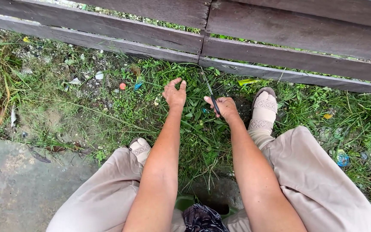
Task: Using hand shears to trim grass and weeds growing along the base of a wooden fence.
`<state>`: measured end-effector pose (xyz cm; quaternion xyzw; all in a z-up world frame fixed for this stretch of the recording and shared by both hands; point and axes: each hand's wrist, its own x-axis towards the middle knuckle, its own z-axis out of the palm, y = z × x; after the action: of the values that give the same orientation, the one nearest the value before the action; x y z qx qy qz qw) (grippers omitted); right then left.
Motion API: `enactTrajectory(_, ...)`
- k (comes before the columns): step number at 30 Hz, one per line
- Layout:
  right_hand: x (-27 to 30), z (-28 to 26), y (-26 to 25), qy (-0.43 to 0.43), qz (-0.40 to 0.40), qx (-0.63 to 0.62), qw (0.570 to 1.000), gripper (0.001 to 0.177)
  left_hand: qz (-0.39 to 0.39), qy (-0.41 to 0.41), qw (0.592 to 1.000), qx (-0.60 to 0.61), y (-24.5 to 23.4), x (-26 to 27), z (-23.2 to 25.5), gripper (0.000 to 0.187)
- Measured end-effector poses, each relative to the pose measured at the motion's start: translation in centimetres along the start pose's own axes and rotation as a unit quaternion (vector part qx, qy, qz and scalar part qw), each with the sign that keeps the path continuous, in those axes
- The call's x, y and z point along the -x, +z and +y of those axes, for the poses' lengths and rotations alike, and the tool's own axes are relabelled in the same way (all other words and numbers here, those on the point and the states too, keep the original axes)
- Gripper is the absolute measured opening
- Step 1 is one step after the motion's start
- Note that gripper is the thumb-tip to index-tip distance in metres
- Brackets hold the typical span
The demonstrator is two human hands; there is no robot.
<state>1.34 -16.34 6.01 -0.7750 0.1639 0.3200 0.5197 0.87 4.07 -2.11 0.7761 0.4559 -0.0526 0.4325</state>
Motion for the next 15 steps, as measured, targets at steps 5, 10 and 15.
enactTrajectory(5,-0.8,0.7,0.1,0.009,0.001,-0.010,1.000,0.055,-0.014,-0.004,1.000,0.007,-0.2,0.4,0.4,0.026)
enactTrajectory(10,-1.8,1.3,1.1,0.019,-0.002,-0.008,1.000,0.053,-0.016,-0.004,1.000,0.003,-1.3,0.6,0.6,0.026)
enactTrajectory(15,-1.5,0.5,1.3,0.009,-0.019,0.004,1.000,0.055,-0.015,0.006,1.000,0.005,-1.9,0.0,0.1,0.025)
